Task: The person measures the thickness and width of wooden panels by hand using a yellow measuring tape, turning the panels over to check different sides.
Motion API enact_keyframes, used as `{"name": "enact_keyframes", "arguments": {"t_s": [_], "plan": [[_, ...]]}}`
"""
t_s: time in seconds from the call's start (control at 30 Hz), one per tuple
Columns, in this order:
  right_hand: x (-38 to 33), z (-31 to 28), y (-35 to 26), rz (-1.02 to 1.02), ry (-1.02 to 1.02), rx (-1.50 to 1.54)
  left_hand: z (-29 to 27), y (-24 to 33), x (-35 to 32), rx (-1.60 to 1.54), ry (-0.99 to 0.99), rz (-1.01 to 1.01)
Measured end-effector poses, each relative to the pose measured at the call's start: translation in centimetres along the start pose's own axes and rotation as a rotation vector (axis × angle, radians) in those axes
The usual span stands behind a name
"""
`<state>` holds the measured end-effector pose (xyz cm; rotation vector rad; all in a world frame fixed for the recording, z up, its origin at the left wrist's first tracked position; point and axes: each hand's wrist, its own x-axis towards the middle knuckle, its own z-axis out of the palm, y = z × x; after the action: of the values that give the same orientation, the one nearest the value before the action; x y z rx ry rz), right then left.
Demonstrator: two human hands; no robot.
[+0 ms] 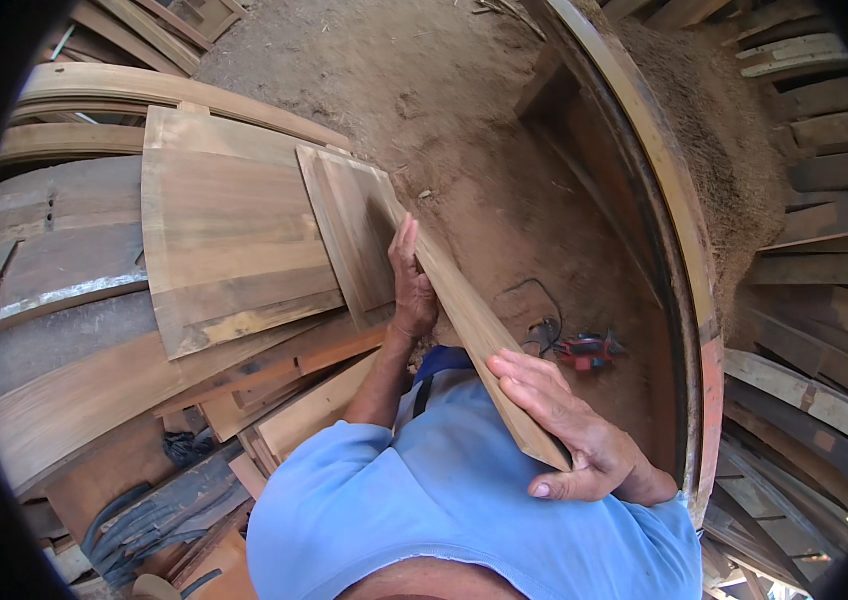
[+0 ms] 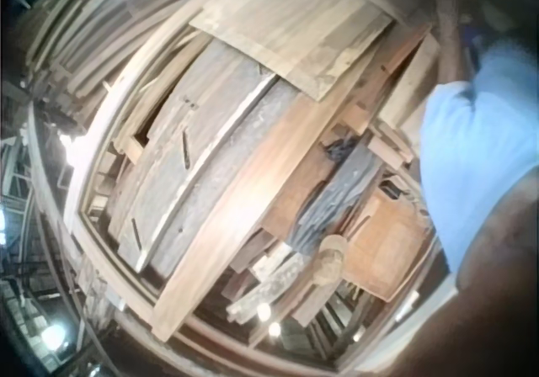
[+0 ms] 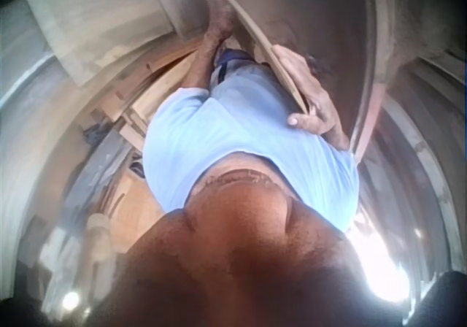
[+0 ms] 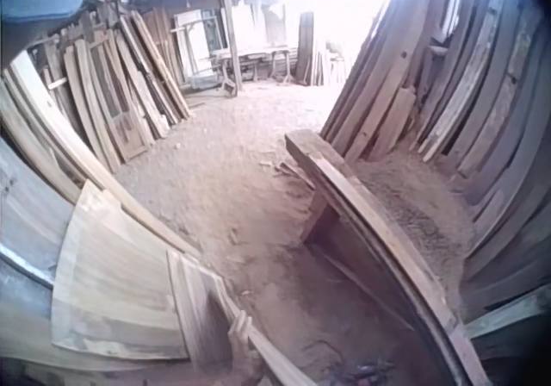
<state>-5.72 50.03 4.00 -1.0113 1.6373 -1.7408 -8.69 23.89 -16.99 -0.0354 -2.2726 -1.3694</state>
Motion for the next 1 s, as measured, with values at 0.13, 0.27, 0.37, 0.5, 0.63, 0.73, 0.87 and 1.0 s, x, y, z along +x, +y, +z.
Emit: {"name": "enact_keyframes", "arguments": {"t_s": [0.13, 0.27, 0.37, 0.5, 0.63, 0.73, 0.87, 1.0], "plan": [[0.3, 0.1, 0.0, -0.009, 0.007, 0.007, -3.0, -1.8, 1.9, -0.080, -0.206, 0.100], [1.2, 0.2, -0.3, -0.003, 0.019, 0.008, -4.0, -2.3, 3.0, -0.129, -0.216, 0.047], [1.6, 0.5, -0.2, -0.008, 0.029, 0.013, -4.0, -2.5, 3.0, -0.167, -0.185, 0.020], [1.6, 0.8, 0.0, -0.005, 0.034, 0.026, -4.1, -2.7, 2.5, -0.161, -0.115, 0.021], [2.1, 0.8, 0.0, 0.027, 0.045, 0.053, -4.2, -2.5, 2.5, -0.159, -0.085, -0.001], [2.7, 0.9, -0.7, 0.127, 0.125, 0.122, -4.1, -1.9, 3.0, -0.121, -0.071, 0.025], [4.9, 0.5, -1.5, 0.226, 0.228, 0.150, -3.8, -0.1, 4.1, -0.106, -0.003, 0.021], [8.0, -0.4, -0.7, 0.175, 0.289, 0.116, -3.1, 0.5, 5.2, -0.083, 0.044, 0.026]]}}
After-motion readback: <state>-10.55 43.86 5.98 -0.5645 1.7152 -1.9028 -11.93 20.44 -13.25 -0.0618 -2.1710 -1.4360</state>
